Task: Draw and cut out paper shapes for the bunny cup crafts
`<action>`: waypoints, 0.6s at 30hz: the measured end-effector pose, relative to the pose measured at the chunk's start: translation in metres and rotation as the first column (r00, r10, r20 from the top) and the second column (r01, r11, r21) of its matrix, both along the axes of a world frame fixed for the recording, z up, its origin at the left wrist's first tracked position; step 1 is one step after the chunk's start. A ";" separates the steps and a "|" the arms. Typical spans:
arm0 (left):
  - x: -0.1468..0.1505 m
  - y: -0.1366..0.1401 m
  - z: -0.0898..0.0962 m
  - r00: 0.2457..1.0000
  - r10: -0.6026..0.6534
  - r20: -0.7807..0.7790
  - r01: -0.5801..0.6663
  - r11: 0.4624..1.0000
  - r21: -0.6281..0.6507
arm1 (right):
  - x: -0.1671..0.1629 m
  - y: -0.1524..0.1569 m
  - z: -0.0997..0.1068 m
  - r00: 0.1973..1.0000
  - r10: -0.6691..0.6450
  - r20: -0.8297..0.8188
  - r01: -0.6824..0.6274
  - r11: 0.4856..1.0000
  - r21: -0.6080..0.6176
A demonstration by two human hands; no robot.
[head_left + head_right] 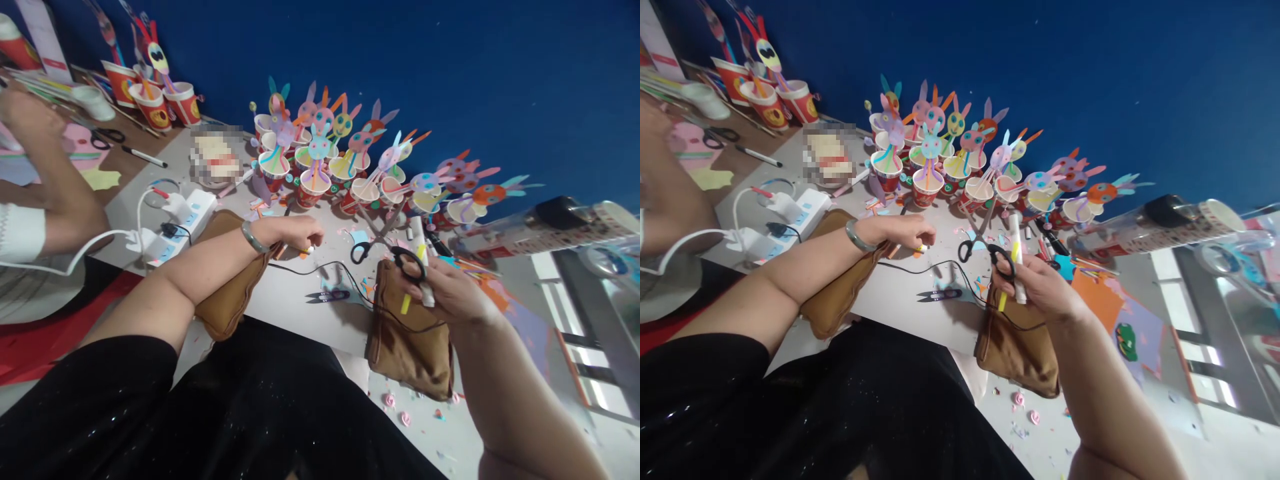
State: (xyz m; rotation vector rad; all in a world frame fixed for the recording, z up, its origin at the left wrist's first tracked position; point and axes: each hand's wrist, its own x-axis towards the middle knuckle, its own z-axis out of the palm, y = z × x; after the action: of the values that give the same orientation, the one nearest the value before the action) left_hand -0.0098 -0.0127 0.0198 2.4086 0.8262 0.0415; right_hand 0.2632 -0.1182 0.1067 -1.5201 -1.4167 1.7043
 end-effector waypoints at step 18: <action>0.003 0.000 0.007 0.634 0.360 0.685 -0.544 0.837 0.063 | -0.115 0.013 -0.090 0.961 -0.121 -0.251 0.088 0.987 -0.138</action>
State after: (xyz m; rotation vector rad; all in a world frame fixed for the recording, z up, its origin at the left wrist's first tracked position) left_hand -0.0069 -0.0126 0.0264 2.0839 1.0989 1.2052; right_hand 0.1479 -0.1053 0.0169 -1.3501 -1.0961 1.8765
